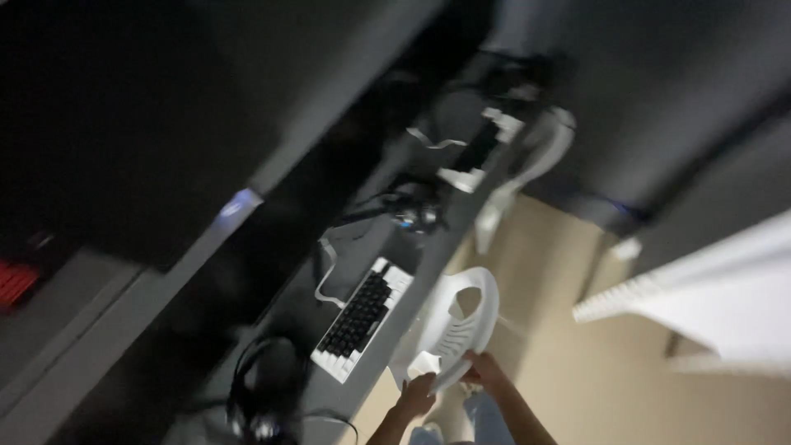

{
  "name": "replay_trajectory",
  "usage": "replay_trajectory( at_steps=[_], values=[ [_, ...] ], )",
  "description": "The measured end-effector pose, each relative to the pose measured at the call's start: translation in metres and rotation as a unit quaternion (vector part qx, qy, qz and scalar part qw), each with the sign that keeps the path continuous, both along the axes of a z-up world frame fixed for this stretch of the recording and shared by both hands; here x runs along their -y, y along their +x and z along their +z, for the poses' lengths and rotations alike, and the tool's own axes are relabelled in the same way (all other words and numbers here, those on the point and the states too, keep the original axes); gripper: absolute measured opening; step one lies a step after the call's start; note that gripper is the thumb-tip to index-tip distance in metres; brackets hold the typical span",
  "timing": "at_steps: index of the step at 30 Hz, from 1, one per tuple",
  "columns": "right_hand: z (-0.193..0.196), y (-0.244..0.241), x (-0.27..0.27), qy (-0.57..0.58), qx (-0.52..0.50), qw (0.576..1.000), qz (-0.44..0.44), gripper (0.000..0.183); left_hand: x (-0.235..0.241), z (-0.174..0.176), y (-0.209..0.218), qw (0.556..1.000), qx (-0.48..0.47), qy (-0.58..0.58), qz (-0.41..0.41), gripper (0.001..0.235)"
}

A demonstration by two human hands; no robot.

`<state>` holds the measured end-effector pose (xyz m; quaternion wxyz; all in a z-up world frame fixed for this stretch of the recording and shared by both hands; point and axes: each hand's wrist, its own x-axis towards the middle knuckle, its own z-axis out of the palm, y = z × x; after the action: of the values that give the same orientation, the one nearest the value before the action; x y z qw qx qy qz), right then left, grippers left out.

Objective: The person repeatedly picks up white plastic chairs from a row of computer desks and stacks them against a wall. The task involves lifting each chair by hand and placing it on top of a growing pile of identical chairs.

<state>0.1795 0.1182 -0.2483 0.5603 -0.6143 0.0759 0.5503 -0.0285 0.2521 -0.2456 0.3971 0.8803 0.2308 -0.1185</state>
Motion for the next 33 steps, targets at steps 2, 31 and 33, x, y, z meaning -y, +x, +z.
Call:
replay_trajectory(
  at_steps=[2,31,33],
  values=[
    [0.002,-0.025,0.034,0.002,-0.019,0.998,-0.057,0.04,0.011,0.021,-0.018,0.996,-0.041,-0.005,-0.075,0.064],
    [0.0,-0.228,0.317,-0.261,0.261,0.92,-0.13,0.149,0.249,0.281,0.096,0.804,0.038,-0.569,0.167,0.054],
    [-0.075,-0.232,0.341,-0.198,0.363,0.902,-0.122,0.153,0.266,0.302,0.098,0.798,0.05,-0.577,0.17,0.055]
  ],
)
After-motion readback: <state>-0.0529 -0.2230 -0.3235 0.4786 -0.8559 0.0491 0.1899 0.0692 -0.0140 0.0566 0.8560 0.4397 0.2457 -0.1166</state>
